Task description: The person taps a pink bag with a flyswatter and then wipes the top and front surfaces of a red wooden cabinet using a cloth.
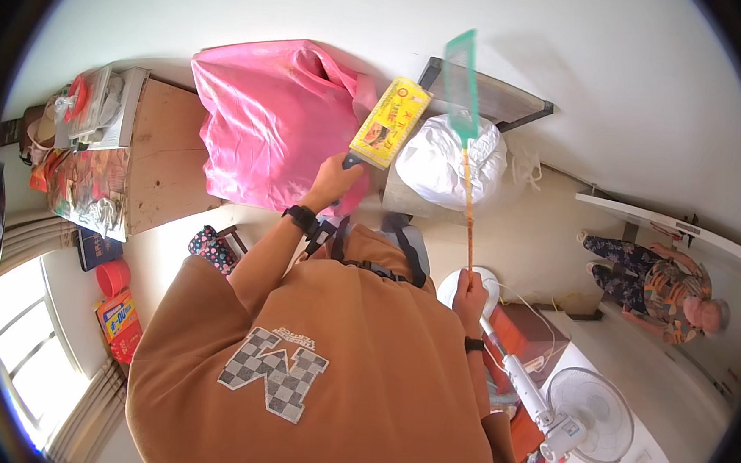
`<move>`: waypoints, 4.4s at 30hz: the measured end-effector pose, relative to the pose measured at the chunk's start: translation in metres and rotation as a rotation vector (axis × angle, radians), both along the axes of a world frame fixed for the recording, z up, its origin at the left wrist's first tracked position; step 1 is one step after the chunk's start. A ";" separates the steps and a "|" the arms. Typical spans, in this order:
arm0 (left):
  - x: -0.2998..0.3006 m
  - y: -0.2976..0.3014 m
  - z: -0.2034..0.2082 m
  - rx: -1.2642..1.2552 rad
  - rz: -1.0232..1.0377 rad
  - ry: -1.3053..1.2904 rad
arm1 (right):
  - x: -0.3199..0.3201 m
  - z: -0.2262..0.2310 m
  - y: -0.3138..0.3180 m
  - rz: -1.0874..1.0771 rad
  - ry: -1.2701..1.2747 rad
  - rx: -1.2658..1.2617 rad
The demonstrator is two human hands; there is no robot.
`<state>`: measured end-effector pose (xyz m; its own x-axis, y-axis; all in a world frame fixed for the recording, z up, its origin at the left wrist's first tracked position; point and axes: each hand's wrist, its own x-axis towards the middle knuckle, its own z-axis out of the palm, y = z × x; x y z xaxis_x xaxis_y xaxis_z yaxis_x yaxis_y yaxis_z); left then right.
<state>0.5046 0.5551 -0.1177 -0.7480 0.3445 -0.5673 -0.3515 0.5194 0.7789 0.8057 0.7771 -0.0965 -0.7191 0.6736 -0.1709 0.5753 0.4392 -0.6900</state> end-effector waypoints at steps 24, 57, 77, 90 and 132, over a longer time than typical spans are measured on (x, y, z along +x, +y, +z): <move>-0.012 0.035 0.057 1.275 0.089 -1.407 | -0.028 0.038 -0.011 0.188 -0.013 -0.165; 0.115 -0.249 0.060 1.186 1.248 -0.352 | -0.271 0.015 -0.119 0.991 0.155 -0.122; 0.319 -0.379 0.038 0.966 1.935 -0.226 | -0.399 -0.154 -0.309 0.685 -0.419 -0.570; 0.268 -0.434 0.032 0.812 1.757 -0.201 | -0.345 -0.160 -0.260 0.560 -0.670 -0.590; 0.135 -0.149 0.087 -0.478 0.802 0.694 | -0.247 0.040 -0.296 0.991 -0.299 -1.500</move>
<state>0.6393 0.4058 -0.0306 -0.8557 -0.5067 0.1053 -0.2872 0.6342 0.7179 0.5589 0.4808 -0.0563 -0.5475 -0.7624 -0.3450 0.6820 -0.1676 -0.7119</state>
